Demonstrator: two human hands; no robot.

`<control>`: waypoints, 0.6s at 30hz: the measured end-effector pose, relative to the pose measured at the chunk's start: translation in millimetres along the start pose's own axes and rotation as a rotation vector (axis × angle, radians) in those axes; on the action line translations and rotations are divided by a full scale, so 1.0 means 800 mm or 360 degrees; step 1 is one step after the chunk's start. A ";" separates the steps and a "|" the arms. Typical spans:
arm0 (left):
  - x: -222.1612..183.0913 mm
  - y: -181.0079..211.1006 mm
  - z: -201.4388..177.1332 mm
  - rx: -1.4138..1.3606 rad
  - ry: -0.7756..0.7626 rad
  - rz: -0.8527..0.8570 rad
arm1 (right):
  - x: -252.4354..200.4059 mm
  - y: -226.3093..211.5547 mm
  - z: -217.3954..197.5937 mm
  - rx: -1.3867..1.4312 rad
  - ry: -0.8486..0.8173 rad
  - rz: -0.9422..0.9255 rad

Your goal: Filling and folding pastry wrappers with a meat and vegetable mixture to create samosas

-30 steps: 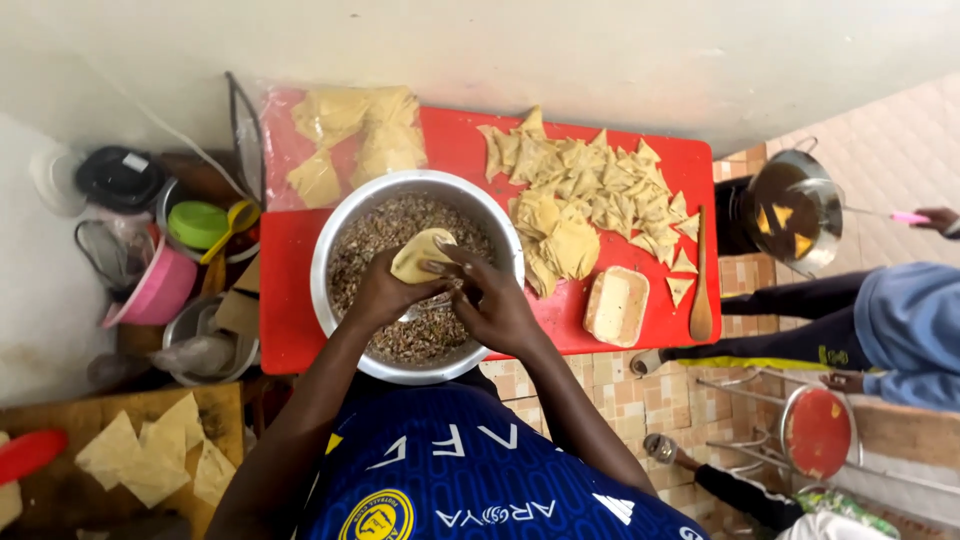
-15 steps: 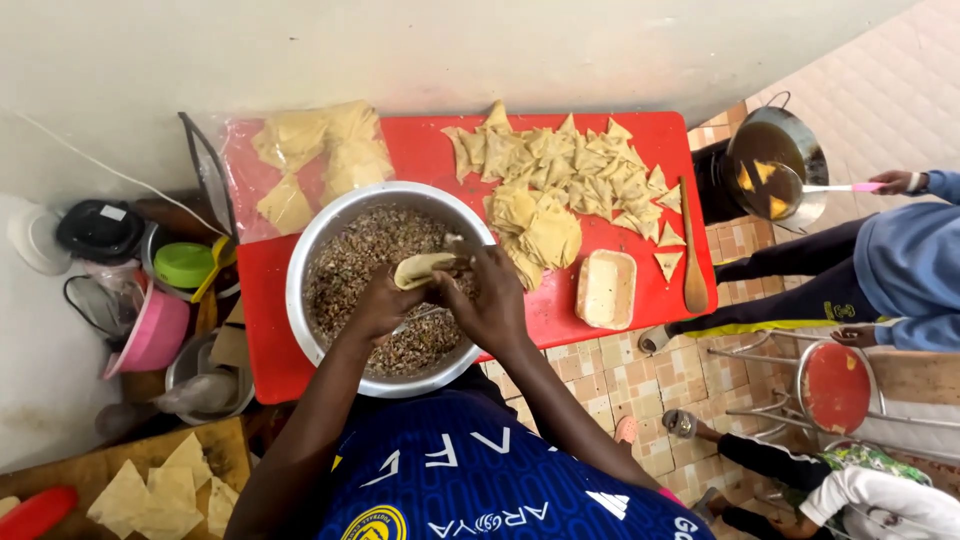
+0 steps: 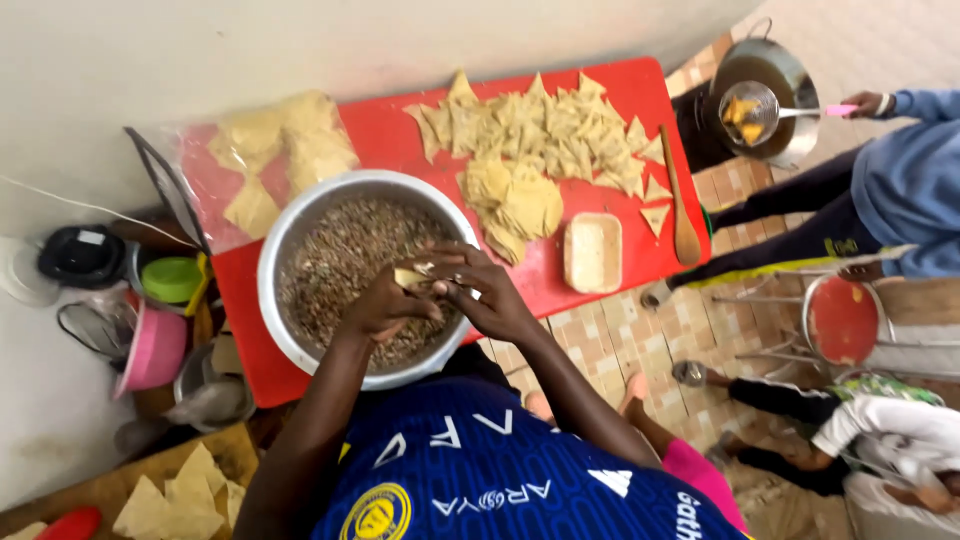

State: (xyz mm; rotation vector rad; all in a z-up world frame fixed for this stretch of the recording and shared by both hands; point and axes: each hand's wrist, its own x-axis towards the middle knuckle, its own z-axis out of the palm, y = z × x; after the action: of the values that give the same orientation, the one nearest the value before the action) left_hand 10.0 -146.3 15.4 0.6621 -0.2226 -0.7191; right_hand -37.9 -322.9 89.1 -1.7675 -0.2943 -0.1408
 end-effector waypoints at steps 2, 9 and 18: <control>0.008 -0.001 0.029 -0.0080 0.0122 -0.0056 | -0.017 0.029 -0.010 -0.0244 -0.0012 -0.0127; 0.066 -0.034 0.034 -0.0327 0.0033 -0.0098 | -0.030 0.060 -0.058 -0.1009 0.0295 -0.0203; 0.101 -0.145 -0.062 0.0015 0.0760 -0.0270 | -0.120 0.144 -0.179 -0.0734 0.1100 0.0525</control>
State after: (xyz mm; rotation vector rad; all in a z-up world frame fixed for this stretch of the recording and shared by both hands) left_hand 27.7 -241.7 -99.2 0.8482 0.2724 -0.7005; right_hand -89.3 -495.9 -12.8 -2.0661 0.5679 -0.5995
